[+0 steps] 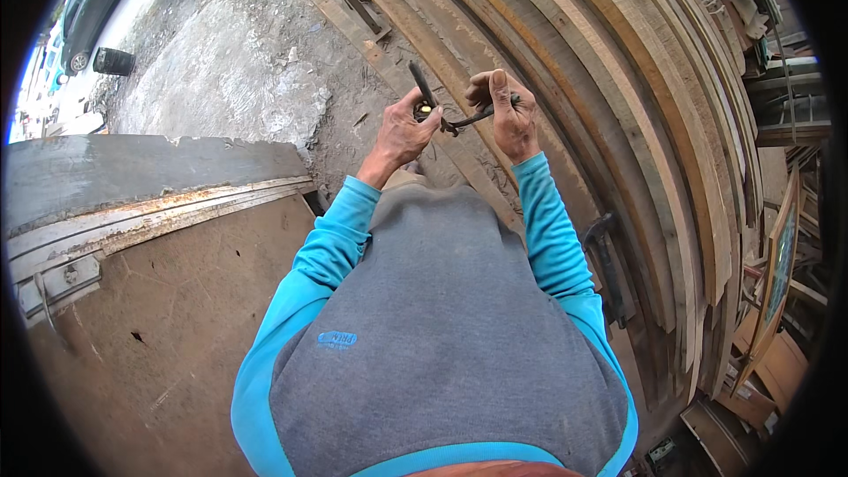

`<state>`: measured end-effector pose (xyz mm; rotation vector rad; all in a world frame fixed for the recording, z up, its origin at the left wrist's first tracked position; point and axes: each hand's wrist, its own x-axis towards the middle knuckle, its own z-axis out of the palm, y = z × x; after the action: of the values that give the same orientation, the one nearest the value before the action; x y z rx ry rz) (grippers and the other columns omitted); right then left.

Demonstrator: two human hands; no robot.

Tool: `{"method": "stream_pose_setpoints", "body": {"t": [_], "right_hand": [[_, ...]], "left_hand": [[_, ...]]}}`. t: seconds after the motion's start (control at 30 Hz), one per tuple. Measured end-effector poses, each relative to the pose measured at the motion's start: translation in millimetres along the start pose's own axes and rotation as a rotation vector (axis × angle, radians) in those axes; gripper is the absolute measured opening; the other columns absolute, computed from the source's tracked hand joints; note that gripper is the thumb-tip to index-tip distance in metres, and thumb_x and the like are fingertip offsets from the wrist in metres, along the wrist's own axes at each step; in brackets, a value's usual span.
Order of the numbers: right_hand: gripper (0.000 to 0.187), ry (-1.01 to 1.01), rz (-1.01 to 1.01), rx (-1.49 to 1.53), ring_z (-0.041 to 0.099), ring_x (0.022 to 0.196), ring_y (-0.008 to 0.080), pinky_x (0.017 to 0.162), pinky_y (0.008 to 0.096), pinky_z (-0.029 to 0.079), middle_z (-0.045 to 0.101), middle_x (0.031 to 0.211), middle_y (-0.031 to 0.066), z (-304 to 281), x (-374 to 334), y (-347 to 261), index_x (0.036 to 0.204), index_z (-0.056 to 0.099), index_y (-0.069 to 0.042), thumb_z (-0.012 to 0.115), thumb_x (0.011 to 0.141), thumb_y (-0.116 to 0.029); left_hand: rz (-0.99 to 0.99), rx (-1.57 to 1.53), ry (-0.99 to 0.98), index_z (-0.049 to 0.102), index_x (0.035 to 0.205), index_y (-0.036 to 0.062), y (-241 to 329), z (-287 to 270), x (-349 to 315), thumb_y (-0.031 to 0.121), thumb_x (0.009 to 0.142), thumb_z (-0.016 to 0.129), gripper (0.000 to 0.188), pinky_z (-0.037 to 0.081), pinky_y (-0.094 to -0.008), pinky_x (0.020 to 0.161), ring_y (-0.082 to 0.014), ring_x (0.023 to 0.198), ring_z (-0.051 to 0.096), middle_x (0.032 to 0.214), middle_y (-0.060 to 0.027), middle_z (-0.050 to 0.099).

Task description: The person holds a hammer and measuring tape while standing in a woodworking area, using the tape measure to mark lengths on a piece of lumber and removing a nail with the hammer claw.

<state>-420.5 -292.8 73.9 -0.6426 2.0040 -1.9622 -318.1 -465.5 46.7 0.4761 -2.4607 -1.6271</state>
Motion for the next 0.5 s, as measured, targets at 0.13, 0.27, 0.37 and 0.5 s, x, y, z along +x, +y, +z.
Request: {"method": "stream_pose_setpoints", "body": {"t": [0.13, 0.27, 0.37, 0.5], "right_hand": [[0.055, -0.011, 0.014, 0.032, 0.065, 0.078, 0.0106, 0.068, 0.0260, 0.051, 0.070, 0.085, 0.0049, 2, -2, 10, 0.102, 0.070, -0.002, 0.045, 0.107, -0.051], [0.051, -0.051, 0.037, 0.066, 0.063, 0.080, 0.0115, 0.073, 0.0272, 0.052, 0.068, 0.085, 0.0039, 6, -2, 13, 0.100, 0.068, -0.001, 0.048, 0.107, -0.048], [0.049, -0.104, 0.034, 0.086, 0.063, 0.080, 0.0119, 0.074, 0.0272, 0.052, 0.068, 0.085, 0.0039, 6, -1, 15, 0.100, 0.068, -0.001, 0.047, 0.108, -0.045], [0.053, -0.293, 0.060, 0.050, 0.066, 0.092, 0.0176, 0.076, 0.0306, 0.054, 0.070, 0.101, 0.0094, 13, 7, -2, 0.112, 0.069, 0.000, 0.035, 0.106, -0.041]], "left_hand": [[0.025, 0.011, 0.000, 0.067, 0.108, 0.0029, -3, 6, 0, 0.021, 0.093, 0.072, 0.024, 0.055, -0.0344, 0.080, -0.0191, 0.087, 0.070, 0.092, -0.0117, 0.073], [0.094, 0.056, 0.014, 0.066, 0.108, 0.0029, -10, 7, 3, 0.019, 0.093, 0.072, 0.023, 0.056, -0.0351, 0.079, -0.0206, 0.087, 0.071, 0.093, -0.0136, 0.073], [0.021, 0.051, 0.023, 0.066, 0.111, 0.0033, -8, 9, -2, 0.015, 0.091, 0.072, 0.024, 0.056, -0.0370, 0.079, -0.0252, 0.088, 0.072, 0.095, -0.0165, 0.072], [0.242, 0.096, 0.081, 0.064, 0.114, 0.0037, -13, 12, -19, 0.004, 0.080, 0.078, 0.037, 0.055, -0.0414, 0.076, -0.0376, 0.089, 0.069, 0.098, -0.0223, 0.068]]}}
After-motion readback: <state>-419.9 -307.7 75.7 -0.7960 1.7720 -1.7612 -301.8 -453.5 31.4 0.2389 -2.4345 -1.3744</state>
